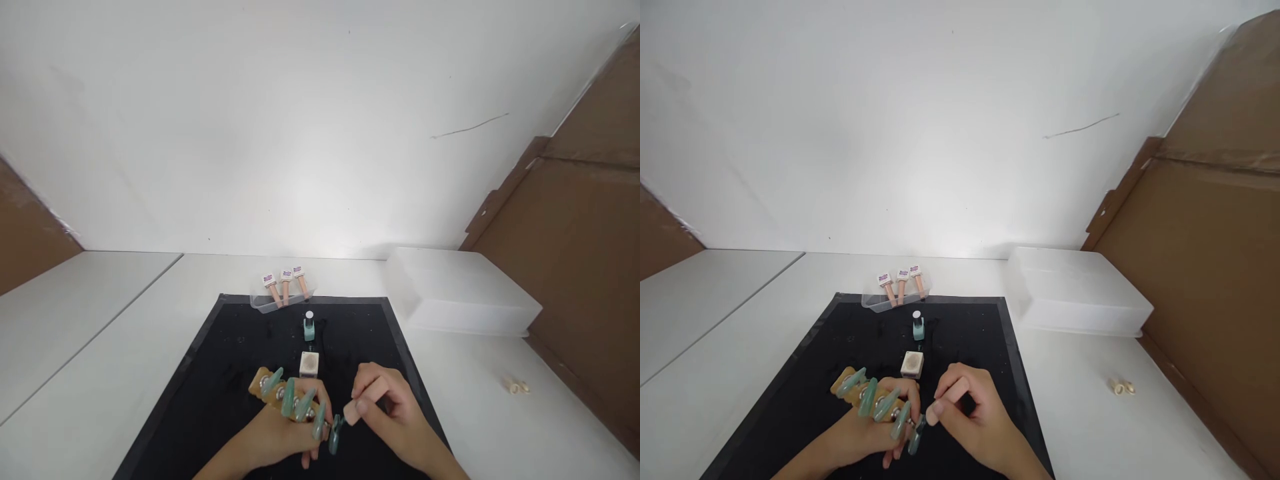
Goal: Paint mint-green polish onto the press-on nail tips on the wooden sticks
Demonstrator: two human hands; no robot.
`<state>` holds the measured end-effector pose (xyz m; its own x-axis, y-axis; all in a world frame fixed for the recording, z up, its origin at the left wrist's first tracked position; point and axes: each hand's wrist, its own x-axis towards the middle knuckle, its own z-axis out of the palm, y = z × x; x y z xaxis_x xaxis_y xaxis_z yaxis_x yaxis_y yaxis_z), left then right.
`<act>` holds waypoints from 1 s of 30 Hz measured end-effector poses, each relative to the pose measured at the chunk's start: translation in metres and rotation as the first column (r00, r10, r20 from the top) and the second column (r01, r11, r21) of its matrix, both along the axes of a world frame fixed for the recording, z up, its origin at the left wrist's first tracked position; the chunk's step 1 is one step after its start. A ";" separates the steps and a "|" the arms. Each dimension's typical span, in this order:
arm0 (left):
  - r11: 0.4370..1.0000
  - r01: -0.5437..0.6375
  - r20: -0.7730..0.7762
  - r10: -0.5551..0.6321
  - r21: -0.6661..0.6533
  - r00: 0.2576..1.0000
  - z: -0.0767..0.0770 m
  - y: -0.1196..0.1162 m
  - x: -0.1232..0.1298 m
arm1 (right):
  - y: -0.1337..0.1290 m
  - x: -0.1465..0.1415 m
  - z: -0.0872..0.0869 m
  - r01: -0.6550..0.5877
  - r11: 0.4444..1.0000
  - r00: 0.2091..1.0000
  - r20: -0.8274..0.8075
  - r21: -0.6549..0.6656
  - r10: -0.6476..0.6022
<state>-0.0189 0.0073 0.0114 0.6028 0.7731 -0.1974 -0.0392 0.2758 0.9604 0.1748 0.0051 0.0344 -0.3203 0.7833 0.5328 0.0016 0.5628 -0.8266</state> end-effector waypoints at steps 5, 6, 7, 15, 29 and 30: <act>1.000 -0.011 0.013 0.011 0.004 1.000 0.001 0.000 -0.001 | -0.001 0.000 0.001 0.098 0.995 0.994 -0.040 0.012 -0.098; 1.000 -0.012 0.007 0.012 0.005 1.000 0.002 0.000 0.000 | -0.001 0.000 0.001 0.094 0.995 0.994 -0.057 0.020 -0.093; 1.000 -0.009 0.001 0.009 0.002 1.000 0.002 0.000 0.000 | -0.001 0.000 0.002 0.071 0.997 0.996 -0.060 0.028 -0.070; 0.999 -0.004 -0.111 0.008 0.035 0.994 0.004 -0.003 0.001 | -0.002 -0.003 0.000 0.070 0.997 0.997 0.036 -0.032 -0.069; 0.996 -0.008 -0.221 0.028 0.094 0.975 0.016 -0.005 0.005 | 0.001 -0.004 0.001 0.078 0.993 0.992 0.104 -0.087 -0.069; 0.995 0.003 -0.224 0.020 0.099 0.974 0.016 -0.006 0.004 | 0.001 -0.003 0.000 0.109 0.991 0.991 0.085 -0.082 -0.102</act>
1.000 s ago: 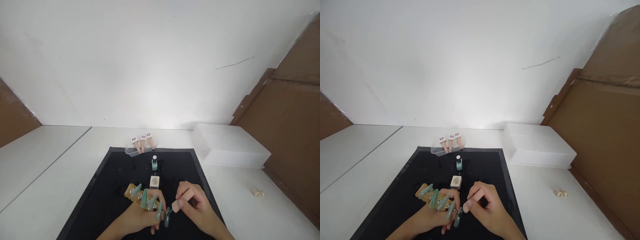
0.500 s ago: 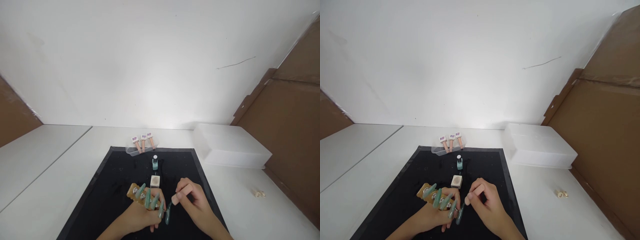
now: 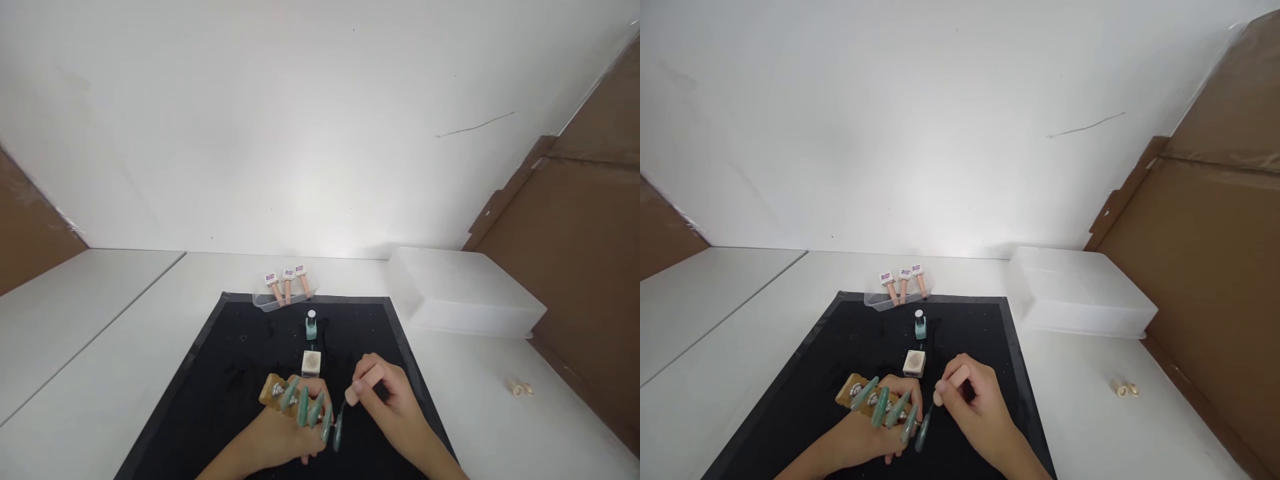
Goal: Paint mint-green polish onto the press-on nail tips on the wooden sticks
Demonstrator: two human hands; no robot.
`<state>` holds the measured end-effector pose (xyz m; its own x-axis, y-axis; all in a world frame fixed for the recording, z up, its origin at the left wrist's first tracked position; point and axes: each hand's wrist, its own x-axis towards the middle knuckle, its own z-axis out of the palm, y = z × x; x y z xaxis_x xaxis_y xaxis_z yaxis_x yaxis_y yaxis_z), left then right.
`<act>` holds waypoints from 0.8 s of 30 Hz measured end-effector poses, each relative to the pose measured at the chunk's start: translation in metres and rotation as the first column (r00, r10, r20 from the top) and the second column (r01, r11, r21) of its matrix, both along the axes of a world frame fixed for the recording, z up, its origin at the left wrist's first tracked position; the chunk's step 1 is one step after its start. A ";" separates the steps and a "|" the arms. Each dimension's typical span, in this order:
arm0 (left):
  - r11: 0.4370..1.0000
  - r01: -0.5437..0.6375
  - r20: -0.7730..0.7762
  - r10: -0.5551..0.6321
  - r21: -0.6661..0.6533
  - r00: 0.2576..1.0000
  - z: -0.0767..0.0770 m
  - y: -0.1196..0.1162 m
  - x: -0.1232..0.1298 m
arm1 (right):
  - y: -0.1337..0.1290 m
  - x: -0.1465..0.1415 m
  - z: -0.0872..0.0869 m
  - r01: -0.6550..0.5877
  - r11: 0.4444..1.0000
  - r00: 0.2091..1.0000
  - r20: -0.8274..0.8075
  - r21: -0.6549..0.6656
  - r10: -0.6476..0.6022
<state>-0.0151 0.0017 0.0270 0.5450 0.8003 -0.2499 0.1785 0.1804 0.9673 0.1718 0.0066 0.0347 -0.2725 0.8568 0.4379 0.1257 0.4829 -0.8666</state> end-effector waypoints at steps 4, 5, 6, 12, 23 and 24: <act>1.000 0.000 -0.024 0.000 0.009 1.000 -0.003 -0.001 -0.001 | -0.002 0.001 0.001 -0.061 0.996 0.996 -0.054 0.070 0.065; 1.000 -0.011 -0.031 0.012 0.008 0.999 -0.003 0.000 0.000 | -0.003 0.001 0.002 -0.106 0.991 0.993 -0.047 0.081 0.110; 1.000 -0.020 -0.035 0.020 0.003 0.999 -0.003 0.000 0.001 | -0.004 0.000 0.003 -0.143 0.986 0.989 -0.030 0.086 0.146; 1.000 0.001 -0.047 -0.001 0.015 0.999 -0.003 0.000 0.002 | -0.004 -0.002 0.003 -0.077 0.997 0.996 0.047 0.025 0.075; 0.999 -0.013 -0.102 0.016 0.034 0.995 0.005 -0.003 0.004 | -0.005 -0.003 0.006 -0.194 0.980 0.981 0.028 0.034 0.193; 0.999 -0.007 -0.097 0.010 0.031 0.995 0.004 -0.003 0.004 | -0.005 -0.003 0.005 -0.175 0.984 0.984 0.040 0.012 0.175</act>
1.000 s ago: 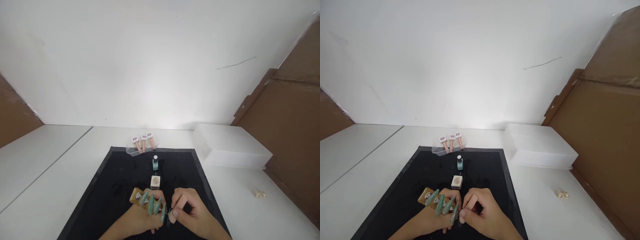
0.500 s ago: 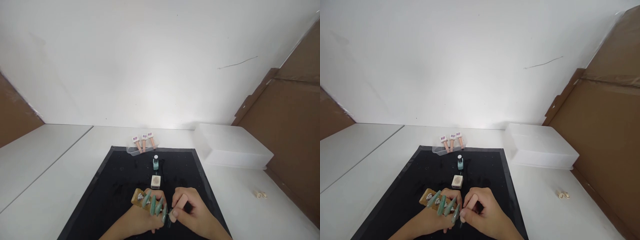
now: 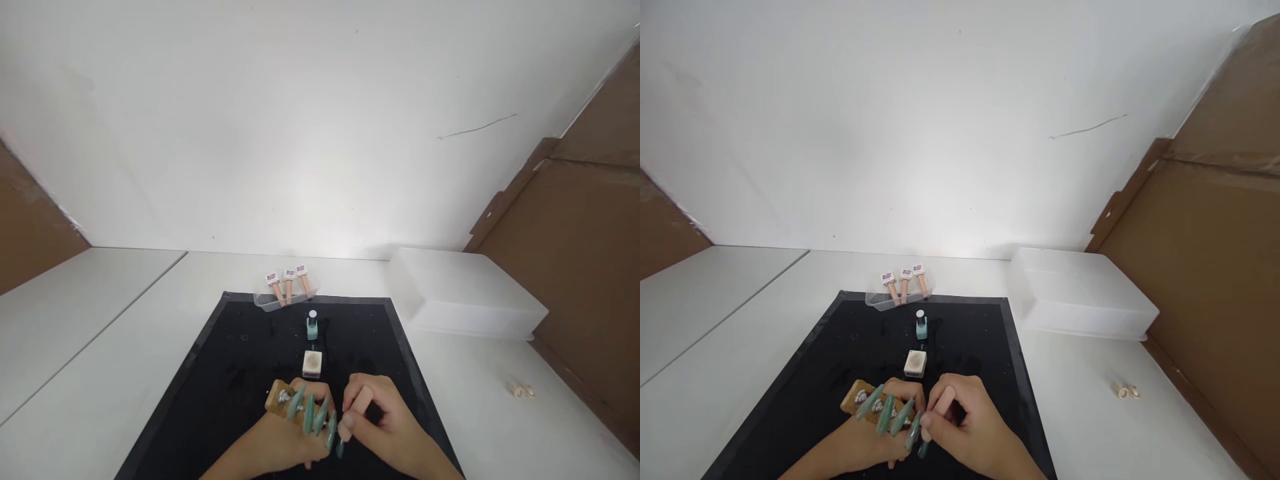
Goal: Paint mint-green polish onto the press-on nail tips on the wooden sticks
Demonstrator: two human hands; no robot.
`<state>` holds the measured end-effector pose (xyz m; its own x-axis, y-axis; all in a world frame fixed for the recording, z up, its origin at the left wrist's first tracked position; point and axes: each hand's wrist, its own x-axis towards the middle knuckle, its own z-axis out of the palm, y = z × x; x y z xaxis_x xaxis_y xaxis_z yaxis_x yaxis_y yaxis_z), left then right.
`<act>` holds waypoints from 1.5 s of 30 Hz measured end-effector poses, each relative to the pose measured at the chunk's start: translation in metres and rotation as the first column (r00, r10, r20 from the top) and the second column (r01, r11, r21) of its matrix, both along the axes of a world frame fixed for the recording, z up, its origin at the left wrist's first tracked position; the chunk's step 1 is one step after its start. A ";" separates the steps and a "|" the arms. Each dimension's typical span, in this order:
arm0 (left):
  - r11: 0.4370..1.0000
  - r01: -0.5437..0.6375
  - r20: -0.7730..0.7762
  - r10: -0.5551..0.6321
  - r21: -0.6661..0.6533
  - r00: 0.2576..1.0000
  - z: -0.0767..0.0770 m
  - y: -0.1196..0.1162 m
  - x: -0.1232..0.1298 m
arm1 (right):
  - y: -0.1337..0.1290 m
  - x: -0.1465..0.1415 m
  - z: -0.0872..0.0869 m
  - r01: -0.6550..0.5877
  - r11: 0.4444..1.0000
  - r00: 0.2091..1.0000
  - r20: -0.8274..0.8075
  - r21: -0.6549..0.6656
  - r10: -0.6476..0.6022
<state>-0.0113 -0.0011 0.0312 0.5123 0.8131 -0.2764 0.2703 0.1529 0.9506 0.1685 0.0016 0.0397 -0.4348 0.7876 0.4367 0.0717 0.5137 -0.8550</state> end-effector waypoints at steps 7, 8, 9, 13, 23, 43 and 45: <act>0.998 0.031 0.014 -0.032 0.055 0.999 -0.005 -0.001 -0.003 | 0.003 0.004 -0.004 0.164 0.986 0.982 -0.087 -0.024 -0.165; 0.998 0.025 0.013 -0.026 0.050 1.000 -0.003 -0.001 -0.003 | 0.002 0.004 -0.003 0.135 0.991 0.986 -0.095 -0.011 -0.135; 0.999 0.017 0.011 -0.018 0.041 1.000 -0.001 -0.002 -0.003 | 0.002 0.004 -0.002 0.095 0.995 0.991 -0.093 -0.001 -0.095; 1.000 0.004 0.002 -0.004 0.001 1.000 0.006 -0.002 0.000 | 0.000 0.003 0.000 0.018 0.999 0.999 -0.038 -0.043 -0.020; 0.999 0.020 0.033 -0.021 0.047 0.999 -0.003 -0.003 -0.005 | 0.002 0.005 -0.003 0.065 0.997 0.988 -0.140 -0.030 -0.069; 0.833 0.186 -0.051 -0.187 0.521 0.981 -0.018 0.015 -0.003 | -0.001 0.006 -0.003 -0.014 0.998 1.000 -0.006 0.060 0.015; 0.833 0.191 -0.058 -0.189 0.519 0.980 -0.020 0.015 -0.004 | 0.000 0.006 -0.002 -0.001 0.998 1.000 0.024 0.061 0.000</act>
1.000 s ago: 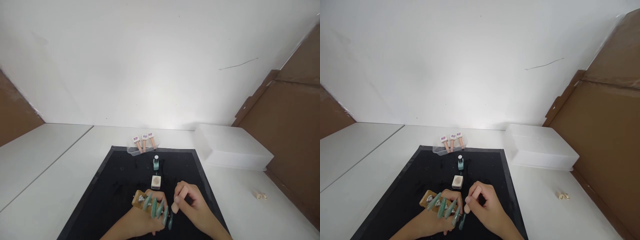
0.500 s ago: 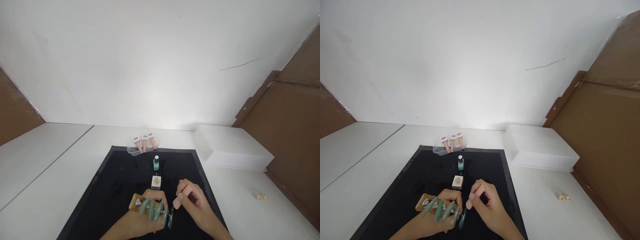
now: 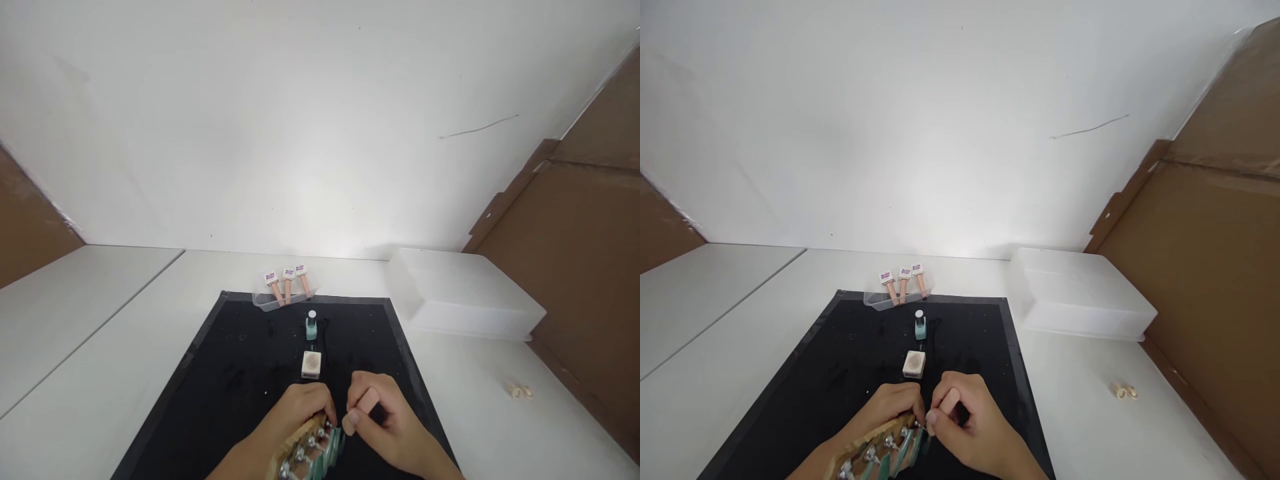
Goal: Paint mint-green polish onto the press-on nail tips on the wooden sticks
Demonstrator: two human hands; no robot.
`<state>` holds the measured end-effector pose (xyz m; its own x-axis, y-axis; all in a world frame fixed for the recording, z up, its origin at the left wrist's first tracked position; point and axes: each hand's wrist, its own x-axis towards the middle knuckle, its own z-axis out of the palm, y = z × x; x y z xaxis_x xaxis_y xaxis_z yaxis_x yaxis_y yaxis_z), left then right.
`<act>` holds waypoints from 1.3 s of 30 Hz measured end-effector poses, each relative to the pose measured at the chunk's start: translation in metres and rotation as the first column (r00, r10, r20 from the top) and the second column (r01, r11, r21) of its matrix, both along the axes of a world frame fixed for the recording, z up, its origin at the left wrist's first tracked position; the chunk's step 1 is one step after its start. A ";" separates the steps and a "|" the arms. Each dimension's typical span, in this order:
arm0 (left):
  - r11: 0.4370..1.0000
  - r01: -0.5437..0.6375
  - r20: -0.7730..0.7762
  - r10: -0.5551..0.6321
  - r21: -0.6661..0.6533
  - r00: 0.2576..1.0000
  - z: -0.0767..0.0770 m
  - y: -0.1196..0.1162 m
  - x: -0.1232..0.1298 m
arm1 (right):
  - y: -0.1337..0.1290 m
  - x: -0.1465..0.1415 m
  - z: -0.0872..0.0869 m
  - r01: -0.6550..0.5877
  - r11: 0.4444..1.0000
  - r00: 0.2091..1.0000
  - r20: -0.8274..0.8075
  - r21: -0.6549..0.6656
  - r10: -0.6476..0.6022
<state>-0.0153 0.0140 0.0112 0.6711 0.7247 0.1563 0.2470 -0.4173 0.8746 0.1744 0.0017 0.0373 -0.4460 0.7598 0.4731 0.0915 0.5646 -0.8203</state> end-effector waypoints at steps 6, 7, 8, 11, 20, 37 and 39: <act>0.999 -0.003 -0.042 0.004 0.034 0.999 -0.007 0.000 -0.005 | 0.003 0.002 -0.002 0.147 0.989 0.979 -0.143 -0.011 -0.147; 0.999 -0.005 -0.040 0.006 0.033 0.999 -0.007 0.000 -0.005 | 0.003 0.003 -0.003 0.134 0.991 0.979 -0.155 -0.006 -0.133; 1.000 -0.005 -0.036 0.006 0.031 0.999 -0.006 0.000 -0.005 | 0.003 0.004 -0.003 0.106 0.994 0.983 -0.152 0.000 -0.104; 1.000 0.008 0.002 -0.008 0.026 1.000 -0.004 0.003 -0.003 | 0.003 0.004 0.000 0.005 1.000 0.996 -0.091 -0.004 -0.006; 0.939 -0.153 0.114 0.196 -0.309 0.974 0.006 -0.009 -0.001 | 0.008 0.002 -0.014 0.139 0.975 0.925 -0.330 -0.172 -0.190; 0.310 0.427 0.527 0.529 -0.850 0.665 -0.009 -0.011 0.005 | 0.005 -0.006 -0.010 -0.417 0.829 0.793 -0.595 -0.372 0.132; 0.296 0.456 0.543 0.506 -0.839 0.670 -0.009 -0.011 0.005 | 0.004 -0.005 -0.011 -0.412 0.829 0.819 -0.553 -0.377 0.156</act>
